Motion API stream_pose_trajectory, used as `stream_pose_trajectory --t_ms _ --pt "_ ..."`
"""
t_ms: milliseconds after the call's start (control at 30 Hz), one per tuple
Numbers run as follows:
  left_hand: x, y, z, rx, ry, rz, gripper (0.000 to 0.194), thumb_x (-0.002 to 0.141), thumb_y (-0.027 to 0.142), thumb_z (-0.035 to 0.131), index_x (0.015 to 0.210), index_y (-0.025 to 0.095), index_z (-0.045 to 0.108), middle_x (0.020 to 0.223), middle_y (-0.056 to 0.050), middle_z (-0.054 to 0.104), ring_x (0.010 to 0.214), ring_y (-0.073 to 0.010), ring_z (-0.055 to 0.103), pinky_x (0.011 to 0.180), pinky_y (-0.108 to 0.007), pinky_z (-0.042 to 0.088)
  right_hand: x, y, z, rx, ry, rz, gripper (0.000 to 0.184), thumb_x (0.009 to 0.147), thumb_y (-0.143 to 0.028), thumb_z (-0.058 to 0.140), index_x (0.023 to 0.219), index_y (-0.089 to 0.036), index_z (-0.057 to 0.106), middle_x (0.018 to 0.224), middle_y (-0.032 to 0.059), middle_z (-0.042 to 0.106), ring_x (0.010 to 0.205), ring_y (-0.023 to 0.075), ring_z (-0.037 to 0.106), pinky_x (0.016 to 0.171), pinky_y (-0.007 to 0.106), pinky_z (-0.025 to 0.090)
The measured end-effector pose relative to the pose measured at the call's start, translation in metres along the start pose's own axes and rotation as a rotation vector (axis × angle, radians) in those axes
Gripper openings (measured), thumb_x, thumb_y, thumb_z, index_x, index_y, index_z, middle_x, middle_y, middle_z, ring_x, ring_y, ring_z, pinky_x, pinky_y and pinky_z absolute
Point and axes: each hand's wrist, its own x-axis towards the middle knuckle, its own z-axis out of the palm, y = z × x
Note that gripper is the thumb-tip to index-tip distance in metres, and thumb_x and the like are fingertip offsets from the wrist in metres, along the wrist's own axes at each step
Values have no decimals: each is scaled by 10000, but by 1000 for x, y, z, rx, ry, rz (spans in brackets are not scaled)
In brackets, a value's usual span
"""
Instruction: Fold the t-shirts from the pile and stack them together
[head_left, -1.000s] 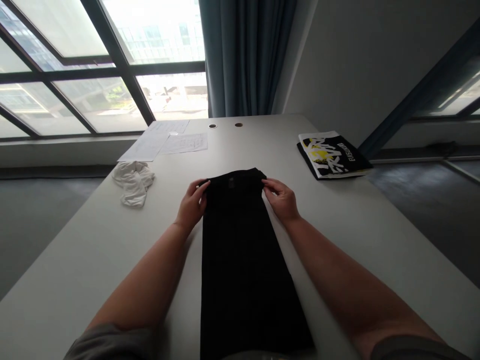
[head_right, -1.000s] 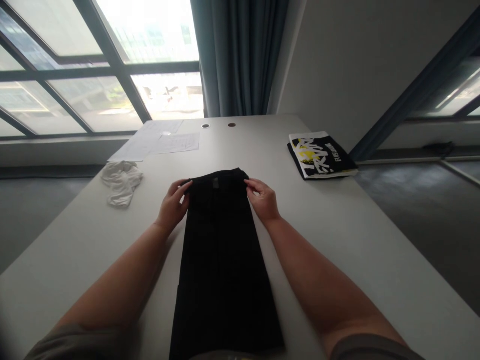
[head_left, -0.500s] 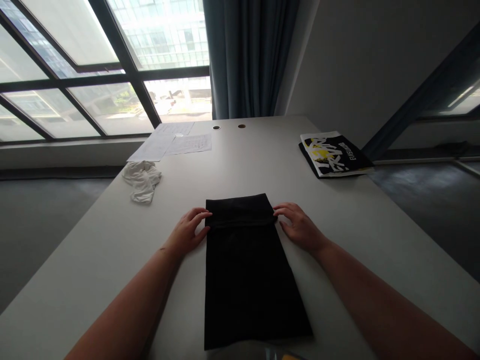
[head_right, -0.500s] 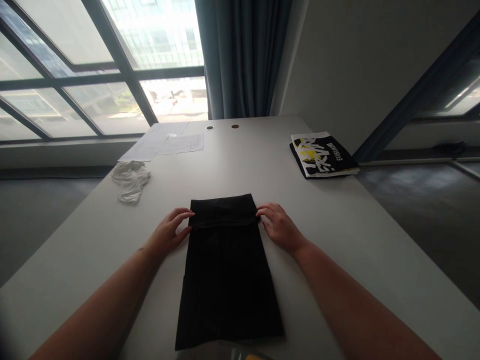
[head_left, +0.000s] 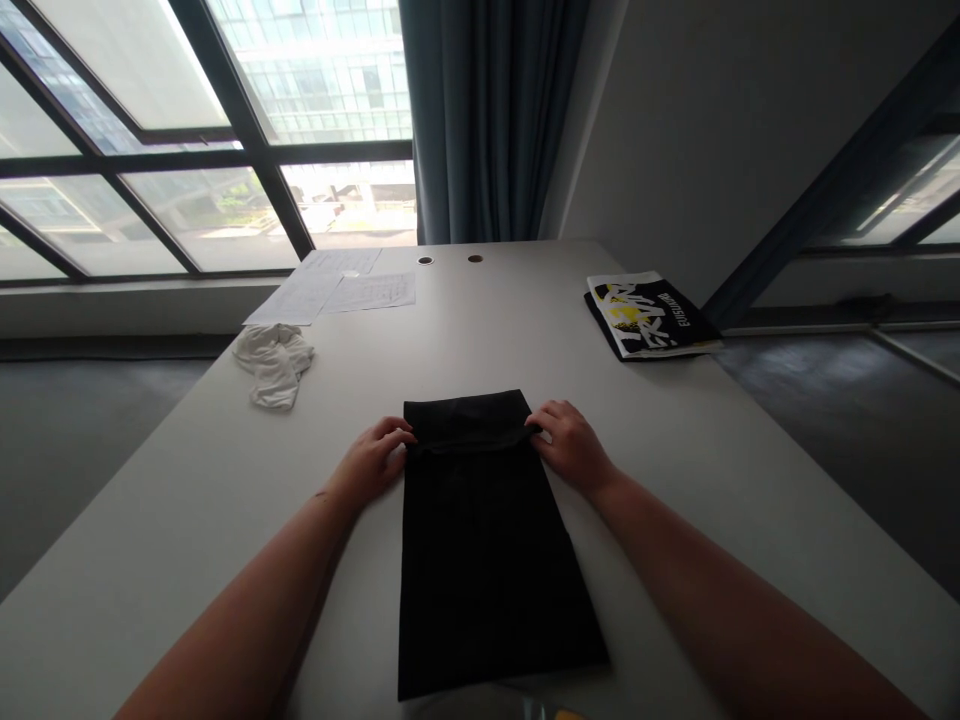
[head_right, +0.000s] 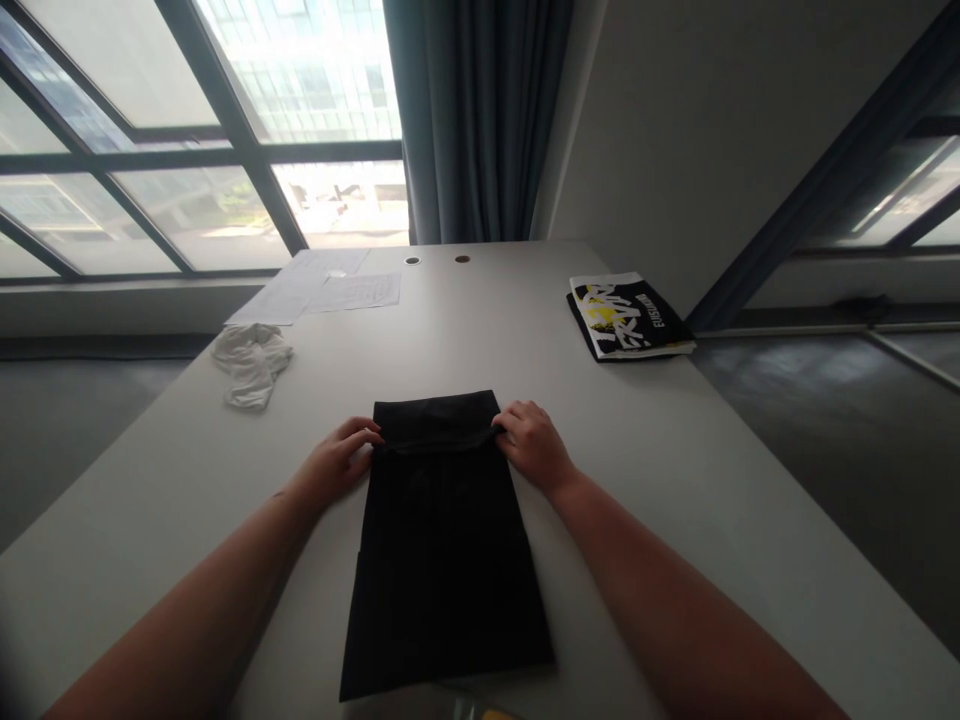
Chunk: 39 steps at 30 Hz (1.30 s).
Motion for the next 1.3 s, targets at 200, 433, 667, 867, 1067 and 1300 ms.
stream_pose_trajectory --t_ms 200,433,667,867,1067,1300 --pt "-4 5 -3 30 212 22 153 947 198 537 1078 224 612 1134 -78 621 929 -199 648 870 -383 559 2 -2 5 30 91 14 360 1014 -405 559 703 -227 583 720 43 612 749 217 547 743 334 404" --pt "23 67 3 212 133 290 217 932 270 614 1125 266 714 1291 -87 628 1196 -285 578 1025 -469 463 14 -6 16 118 158 152 449 997 -380 502 579 -238 419 622 12 537 650 177 505 674 305 355" --pt "73 87 44 349 18 271 199 882 292 740 1077 258 761 1561 -77 515 1430 -342 438 1106 -534 397 13 -8 17 102 135 177 425 986 -372 482 586 -232 458 638 19 562 655 174 520 671 300 370" --pt "73 77 46 350 103 263 133 980 239 613 952 261 741 1394 -35 659 1279 -275 564 1032 -491 424 8 7 3 169 124 82 261 955 -303 557 712 -226 613 756 40 631 763 200 594 742 306 439" --pt "66 65 36 257 -42 324 124 949 175 601 954 241 706 1369 -23 672 1204 -250 597 1009 -443 434 -2 15 -12 254 52 -52 131 878 -123 587 857 -238 646 787 11 622 757 190 590 741 305 461" --pt "64 68 35 144 -157 337 342 949 239 621 1291 247 621 1312 -57 684 1185 -247 621 1005 -420 442 -3 13 -10 318 -57 -144 290 791 -41 607 992 -247 641 1057 64 670 1016 242 618 941 379 498"
